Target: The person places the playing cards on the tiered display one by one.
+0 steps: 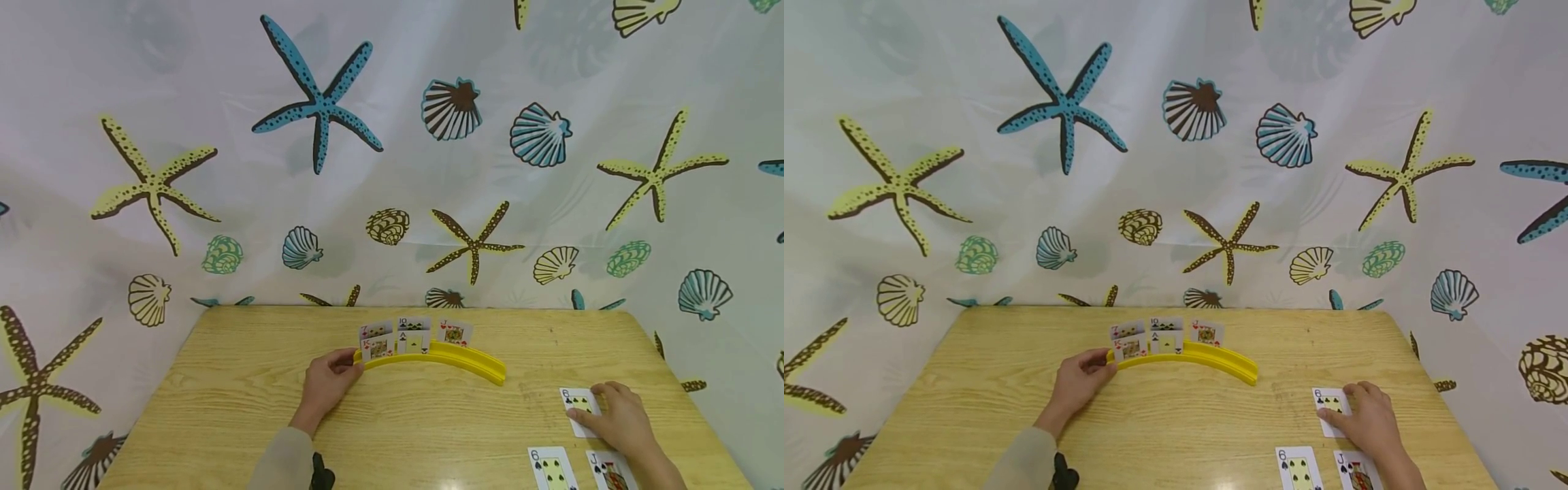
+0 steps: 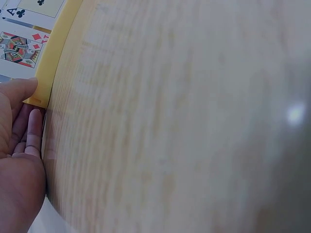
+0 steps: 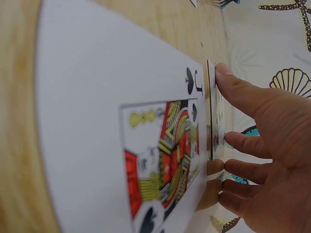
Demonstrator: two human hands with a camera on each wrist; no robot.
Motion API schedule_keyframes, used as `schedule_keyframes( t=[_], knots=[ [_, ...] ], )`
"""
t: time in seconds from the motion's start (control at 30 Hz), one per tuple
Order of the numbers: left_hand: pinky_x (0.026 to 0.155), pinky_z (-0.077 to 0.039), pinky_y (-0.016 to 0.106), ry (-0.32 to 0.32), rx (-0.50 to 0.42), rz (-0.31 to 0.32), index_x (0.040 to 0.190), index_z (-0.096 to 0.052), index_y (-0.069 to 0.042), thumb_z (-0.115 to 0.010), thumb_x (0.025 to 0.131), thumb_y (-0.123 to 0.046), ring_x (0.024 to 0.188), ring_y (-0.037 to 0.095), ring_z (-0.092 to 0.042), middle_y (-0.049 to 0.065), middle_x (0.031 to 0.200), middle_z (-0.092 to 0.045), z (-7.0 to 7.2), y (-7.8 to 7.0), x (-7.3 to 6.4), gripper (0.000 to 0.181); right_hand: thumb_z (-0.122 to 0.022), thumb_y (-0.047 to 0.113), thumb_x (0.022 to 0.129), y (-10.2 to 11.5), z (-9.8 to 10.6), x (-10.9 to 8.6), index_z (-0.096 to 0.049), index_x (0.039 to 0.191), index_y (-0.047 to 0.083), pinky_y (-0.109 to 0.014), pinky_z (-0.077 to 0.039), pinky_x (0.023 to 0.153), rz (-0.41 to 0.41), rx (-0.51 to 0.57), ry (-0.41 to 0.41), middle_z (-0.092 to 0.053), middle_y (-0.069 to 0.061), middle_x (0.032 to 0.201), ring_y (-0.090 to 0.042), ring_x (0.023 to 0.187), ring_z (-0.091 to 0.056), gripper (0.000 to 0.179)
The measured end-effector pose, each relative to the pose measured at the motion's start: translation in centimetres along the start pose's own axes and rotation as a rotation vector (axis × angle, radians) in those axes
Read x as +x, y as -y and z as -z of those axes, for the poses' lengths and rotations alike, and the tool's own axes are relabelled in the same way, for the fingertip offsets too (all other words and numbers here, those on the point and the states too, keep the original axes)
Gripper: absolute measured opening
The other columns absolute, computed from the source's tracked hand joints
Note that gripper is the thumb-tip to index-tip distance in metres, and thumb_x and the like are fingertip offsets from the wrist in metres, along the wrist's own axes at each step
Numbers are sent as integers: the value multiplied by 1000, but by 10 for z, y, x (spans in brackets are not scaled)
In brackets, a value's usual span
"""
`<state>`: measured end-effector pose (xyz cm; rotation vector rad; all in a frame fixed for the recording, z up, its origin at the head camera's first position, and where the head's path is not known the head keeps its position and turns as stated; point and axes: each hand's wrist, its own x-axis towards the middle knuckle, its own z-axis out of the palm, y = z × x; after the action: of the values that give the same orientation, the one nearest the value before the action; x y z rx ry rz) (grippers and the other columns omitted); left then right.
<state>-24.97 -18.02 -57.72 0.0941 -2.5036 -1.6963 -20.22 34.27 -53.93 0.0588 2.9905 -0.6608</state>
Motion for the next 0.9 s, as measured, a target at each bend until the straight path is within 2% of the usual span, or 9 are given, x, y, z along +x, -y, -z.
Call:
schedule_keyframes(
  t=[0.13, 0.3, 0.57, 0.9],
  knots=[
    [83, -57, 21, 1, 2, -1, 130, -74, -4, -80, 95, -15, 102, 23, -74, 16, 119, -77, 0, -1, 0, 37, -78, 57, 90, 0, 0, 0, -59, 133, -13, -78, -40, 105, -3, 2, 3, -44, -45, 146, -68, 132, -40, 85],
    [86, -59, 26, -1, 0, -4, 130, -74, -3, -80, 95, -15, 103, 25, -74, 17, 119, -76, 0, -3, 0, 37, -77, 57, 92, 1, 0, -1, -55, 141, -12, -79, -41, 102, 7, -7, 9, -42, -47, 146, -71, 132, -39, 88],
    [92, -60, 35, -4, 24, 20, 131, -74, -6, -79, 96, -16, 106, 25, -73, 14, 121, -76, 0, -1, 0, 38, -80, 54, 90, 1, 1, 0, -63, 130, -9, -78, -41, 102, 30, -13, -13, -45, -47, 144, -71, 130, -40, 76],
    [93, -61, 39, -1, 26, 17, 132, -73, -5, -79, 96, -16, 107, 27, -74, 15, 121, -76, 0, -1, -1, 38, -82, 54, 88, 2, 1, 2, -62, 126, -13, -76, -41, 103, 11, -4, -8, -47, -45, 144, -69, 130, -41, 80]
  ],
)
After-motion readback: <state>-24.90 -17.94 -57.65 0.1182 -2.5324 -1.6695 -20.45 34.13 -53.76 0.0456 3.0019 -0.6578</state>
